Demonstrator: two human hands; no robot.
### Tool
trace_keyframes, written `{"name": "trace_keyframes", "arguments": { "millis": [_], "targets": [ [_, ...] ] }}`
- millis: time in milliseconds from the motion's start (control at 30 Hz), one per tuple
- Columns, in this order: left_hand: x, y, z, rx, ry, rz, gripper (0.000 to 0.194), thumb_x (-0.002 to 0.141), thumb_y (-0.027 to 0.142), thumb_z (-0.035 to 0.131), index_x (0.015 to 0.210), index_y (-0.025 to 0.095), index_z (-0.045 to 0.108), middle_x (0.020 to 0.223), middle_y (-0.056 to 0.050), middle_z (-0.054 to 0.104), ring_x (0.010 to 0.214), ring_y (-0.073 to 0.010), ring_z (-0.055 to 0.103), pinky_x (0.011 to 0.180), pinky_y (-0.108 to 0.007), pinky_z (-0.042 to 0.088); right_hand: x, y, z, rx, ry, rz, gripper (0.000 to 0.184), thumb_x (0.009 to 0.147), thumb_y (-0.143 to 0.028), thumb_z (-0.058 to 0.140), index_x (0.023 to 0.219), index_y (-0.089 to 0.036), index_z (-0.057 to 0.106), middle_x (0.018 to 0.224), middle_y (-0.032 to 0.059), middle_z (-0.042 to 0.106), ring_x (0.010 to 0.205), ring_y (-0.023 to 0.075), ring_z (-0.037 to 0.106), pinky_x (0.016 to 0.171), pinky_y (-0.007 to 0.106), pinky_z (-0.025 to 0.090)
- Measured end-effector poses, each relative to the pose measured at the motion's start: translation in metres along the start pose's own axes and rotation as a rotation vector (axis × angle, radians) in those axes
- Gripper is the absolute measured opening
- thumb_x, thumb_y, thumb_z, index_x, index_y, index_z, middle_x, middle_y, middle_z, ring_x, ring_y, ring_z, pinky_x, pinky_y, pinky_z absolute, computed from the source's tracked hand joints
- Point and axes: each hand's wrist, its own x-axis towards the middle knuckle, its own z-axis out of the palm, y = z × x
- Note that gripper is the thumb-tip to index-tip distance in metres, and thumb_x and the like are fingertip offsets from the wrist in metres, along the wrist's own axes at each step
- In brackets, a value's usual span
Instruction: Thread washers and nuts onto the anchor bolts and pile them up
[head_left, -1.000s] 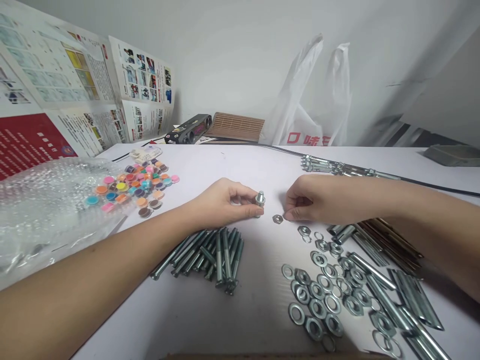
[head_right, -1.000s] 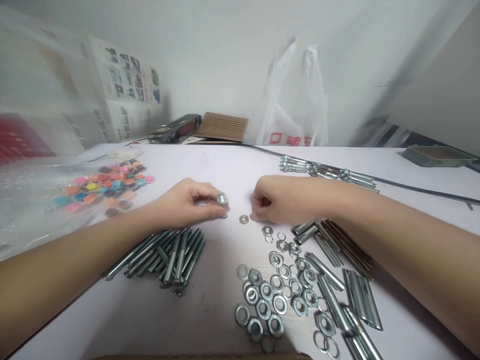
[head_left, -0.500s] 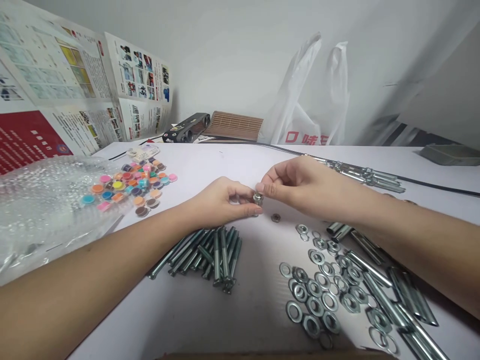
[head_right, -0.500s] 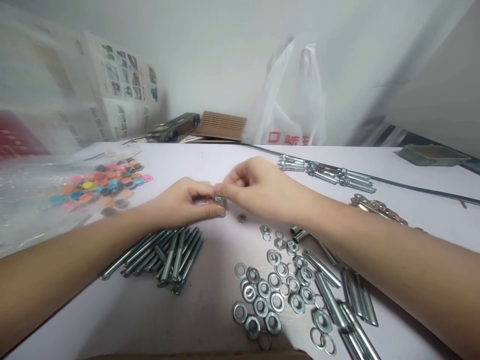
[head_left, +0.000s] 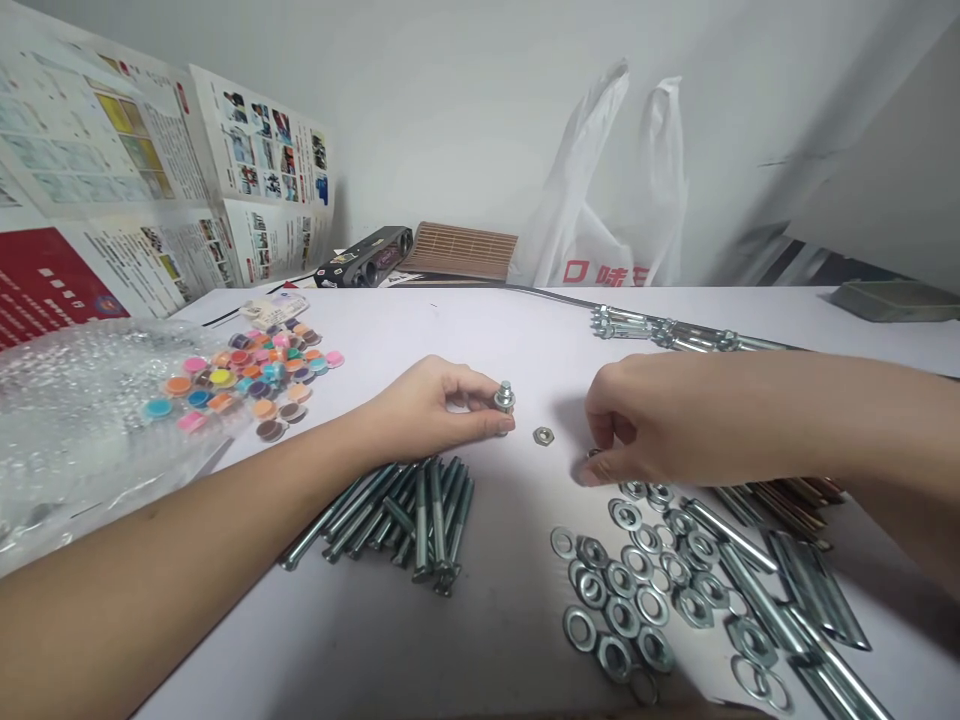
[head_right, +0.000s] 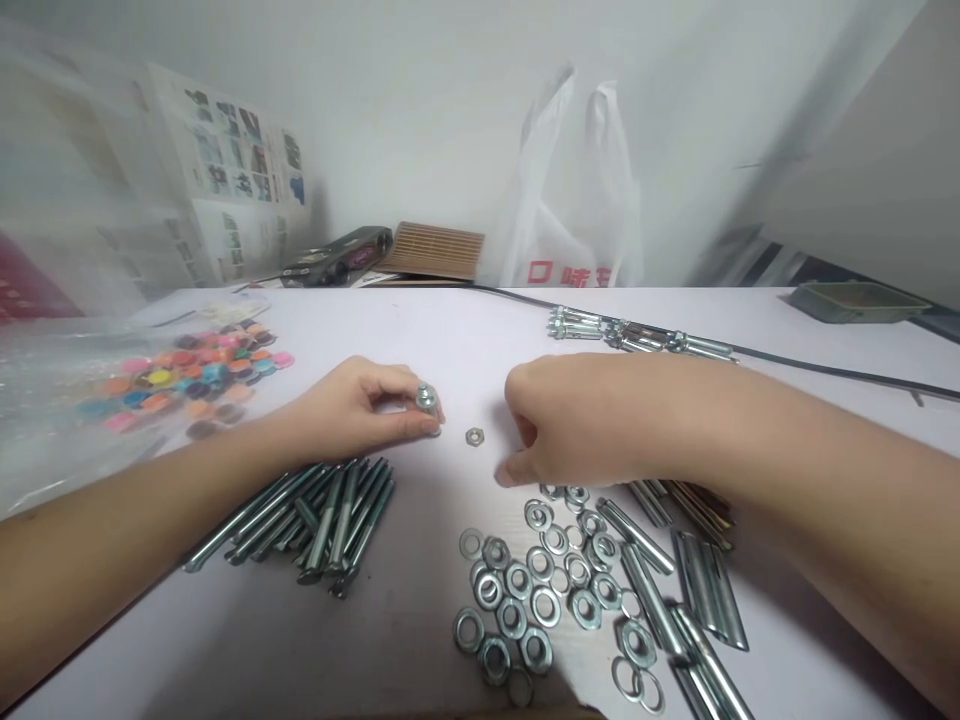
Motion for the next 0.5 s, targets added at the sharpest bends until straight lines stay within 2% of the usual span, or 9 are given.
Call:
{"name": "trace_keyframes", "arguments": {
  "millis": [133, 233, 400, 500],
  "targets": [
    [0.000, -0.002, 0.000, 0.005, 0.003, 0.007, 0.019, 0.081, 0.031, 0.066, 0.086, 0.014, 0.073, 0.077, -0.001, 0.067, 0.072, -0.0112, 0.058, 0.069, -0.021, 0.045, 0.005, -0.001, 0.003, -0.008, 0.007, -0.046, 0.038, 0.079, -0.052, 0.058, 0.055, -0.022, 0.059, 0.049, 0.0007, 0.057, 0.035, 0.0128, 0.045, 0.031, 0.027, 0.026],
    [0.000, -0.004, 0.000, 0.033, 0.000, 0.024, 0.022, 0.082, 0.034, 0.066, 0.086, 0.013, 0.072, 0.076, -0.001, 0.066, 0.072, -0.0113, 0.057, 0.067, -0.021, 0.044, 0.005, -0.004, -0.003, 0.068, 0.073, -0.114, 0.037, 0.082, -0.050, 0.056, 0.059, -0.023, 0.062, 0.048, -0.0007, 0.055, 0.036, 0.0109, 0.042, 0.032, 0.026, 0.028],
    [0.000, -0.005, 0.000, 0.046, -0.005, 0.042, 0.024, 0.083, 0.035, 0.064, 0.090, 0.013, 0.072, 0.074, 0.000, 0.063, 0.068, -0.0097, 0.052, 0.064, -0.020, 0.041, 0.007, -0.020, -0.012, 0.290, 0.429, -0.240, 0.013, 0.079, -0.036, 0.063, 0.080, -0.024, 0.069, 0.069, -0.0015, 0.066, 0.057, 0.0115, 0.057, 0.048, 0.024, 0.042],
    [-0.001, -0.005, 0.000, 0.042, -0.014, 0.066, 0.022, 0.084, 0.032, 0.063, 0.091, 0.014, 0.073, 0.073, 0.002, 0.062, 0.068, -0.0089, 0.052, 0.063, -0.019, 0.040, 0.013, -0.027, -0.009, 0.327, 0.547, -0.310, 0.011, 0.078, -0.030, 0.064, 0.081, -0.021, 0.069, 0.075, -0.0001, 0.068, 0.069, 0.0140, 0.061, 0.062, 0.027, 0.046]
  ]
}}
